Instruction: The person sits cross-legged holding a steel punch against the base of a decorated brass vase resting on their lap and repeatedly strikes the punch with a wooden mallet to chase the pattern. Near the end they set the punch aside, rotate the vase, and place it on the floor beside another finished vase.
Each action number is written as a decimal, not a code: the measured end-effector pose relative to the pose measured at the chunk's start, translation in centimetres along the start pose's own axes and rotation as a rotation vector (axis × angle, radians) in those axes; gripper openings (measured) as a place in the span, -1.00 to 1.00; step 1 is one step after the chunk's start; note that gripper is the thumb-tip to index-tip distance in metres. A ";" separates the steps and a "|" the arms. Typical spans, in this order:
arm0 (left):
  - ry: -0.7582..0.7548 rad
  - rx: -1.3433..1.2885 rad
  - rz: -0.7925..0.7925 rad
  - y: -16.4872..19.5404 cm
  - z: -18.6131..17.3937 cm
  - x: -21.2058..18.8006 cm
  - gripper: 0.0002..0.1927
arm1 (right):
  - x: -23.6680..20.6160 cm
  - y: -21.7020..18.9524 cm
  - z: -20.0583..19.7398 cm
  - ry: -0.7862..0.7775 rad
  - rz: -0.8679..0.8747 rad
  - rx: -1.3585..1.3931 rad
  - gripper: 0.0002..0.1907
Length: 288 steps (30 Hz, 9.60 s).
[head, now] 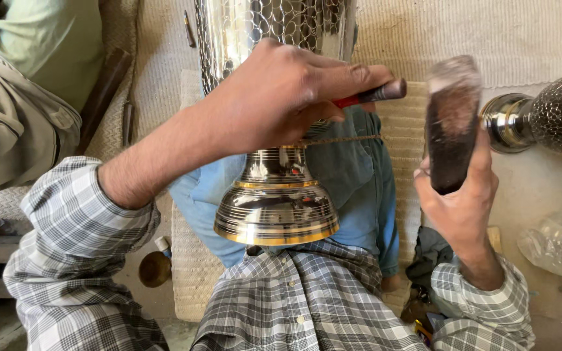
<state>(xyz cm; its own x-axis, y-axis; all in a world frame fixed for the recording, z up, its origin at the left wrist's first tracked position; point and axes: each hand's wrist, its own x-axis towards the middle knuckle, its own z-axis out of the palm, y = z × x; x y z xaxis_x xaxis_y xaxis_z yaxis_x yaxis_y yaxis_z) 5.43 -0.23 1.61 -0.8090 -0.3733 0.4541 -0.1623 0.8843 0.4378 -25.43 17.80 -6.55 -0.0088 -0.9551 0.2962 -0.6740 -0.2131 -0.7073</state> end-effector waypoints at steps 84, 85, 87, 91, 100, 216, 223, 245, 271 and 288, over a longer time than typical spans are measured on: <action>0.402 -0.052 -0.203 2.9 2.6 -4.7 -0.39 | 8.9 -5.5 -8.8 -0.342 -0.395 -0.424 0.01; 0.368 -0.050 -0.175 2.6 2.4 -4.6 -0.38 | 8.6 -5.1 -9.0 -0.352 -0.382 -0.413 0.01; 0.268 -0.044 -0.130 1.9 1.8 -4.4 -0.32 | 7.4 -4.5 -8.8 -0.289 -0.351 -0.388 -0.01; 0.155 -0.028 -0.029 1.1 1.4 -3.0 -0.32 | 4.5 -3.3 -7.4 -0.190 -0.253 -0.324 -0.06; 0.001 -0.192 0.078 -1.2 -0.7 -0.9 -0.44 | 1.4 0.4 -5.3 -0.032 -0.191 -0.238 -0.07; 0.326 -0.282 -0.088 0.2 2.5 -4.1 -0.52 | 9.8 -6.9 -9.8 -0.345 -0.336 -0.573 -0.39; 0.594 -0.289 -0.208 2.1 4.3 -5.4 -0.48 | 12.7 -9.5 -9.1 -0.444 -0.266 -0.553 -0.42; 0.341 -0.298 0.101 -1.6 3.2 -4.3 -0.49 | 6.8 -6.6 -11.4 -0.321 -0.208 -0.520 -0.40; 0.634 -0.384 -0.205 1.0 5.9 -5.5 -0.56 | 14.0 -11.0 -9.5 -0.482 -0.366 -0.662 -0.18; 0.532 -0.381 -0.045 -0.1 5.6 -6.2 -0.51 | 13.1 -9.4 -12.3 -0.555 -0.424 -0.637 -0.14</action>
<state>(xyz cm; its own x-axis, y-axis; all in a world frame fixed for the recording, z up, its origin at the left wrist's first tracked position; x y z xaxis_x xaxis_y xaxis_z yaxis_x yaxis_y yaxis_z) 7.33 3.54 -5.58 -0.4004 -0.5818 0.7080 0.1008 0.7400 0.6650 -28.33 9.78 11.87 0.5720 -0.8201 -0.0156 -0.8184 -0.5693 -0.0786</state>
